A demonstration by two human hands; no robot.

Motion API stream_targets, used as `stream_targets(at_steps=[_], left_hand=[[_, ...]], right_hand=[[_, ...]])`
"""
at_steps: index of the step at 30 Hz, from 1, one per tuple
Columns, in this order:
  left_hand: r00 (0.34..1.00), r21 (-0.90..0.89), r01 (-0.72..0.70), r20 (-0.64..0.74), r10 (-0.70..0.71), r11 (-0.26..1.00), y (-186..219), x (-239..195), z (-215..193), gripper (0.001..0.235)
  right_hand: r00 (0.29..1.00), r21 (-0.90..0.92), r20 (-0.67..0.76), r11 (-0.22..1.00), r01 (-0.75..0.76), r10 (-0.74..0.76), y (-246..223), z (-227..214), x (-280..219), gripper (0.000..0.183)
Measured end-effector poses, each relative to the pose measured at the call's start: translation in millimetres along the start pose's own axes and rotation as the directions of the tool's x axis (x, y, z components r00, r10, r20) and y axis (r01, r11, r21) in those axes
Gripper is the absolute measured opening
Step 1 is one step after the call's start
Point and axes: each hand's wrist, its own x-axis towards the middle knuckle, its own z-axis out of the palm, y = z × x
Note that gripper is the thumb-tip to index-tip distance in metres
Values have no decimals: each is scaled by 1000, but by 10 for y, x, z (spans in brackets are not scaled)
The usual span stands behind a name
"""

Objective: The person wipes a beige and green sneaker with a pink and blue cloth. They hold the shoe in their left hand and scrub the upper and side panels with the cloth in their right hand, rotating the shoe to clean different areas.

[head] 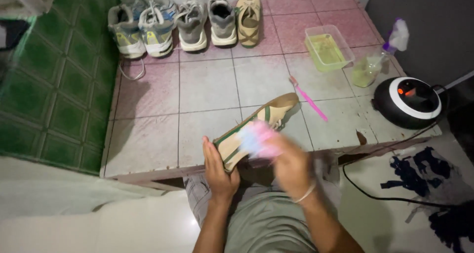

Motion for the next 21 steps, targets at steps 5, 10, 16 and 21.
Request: stream_targets(at_steps=[5, 10, 16, 21], left_hand=[[999, 37, -32, -37, 33, 999, -6, 34, 24, 67], [997, 62, -22, -68, 26, 998, 13, 29, 35, 71], [993, 104, -67, -91, 76, 992, 0, 28, 45, 67], [984, 78, -108, -135, 118, 991, -46, -2, 82, 72]], right_hand=[[987, -328, -107, 942, 76, -117, 1049, -246, 64, 19], [981, -334, -14, 925, 178, -194, 915, 260, -86, 21], [949, -272, 180, 914, 301, -259, 407, 568, -348, 25], [914, -49, 350, 971, 235, -203, 279, 470, -360, 34]])
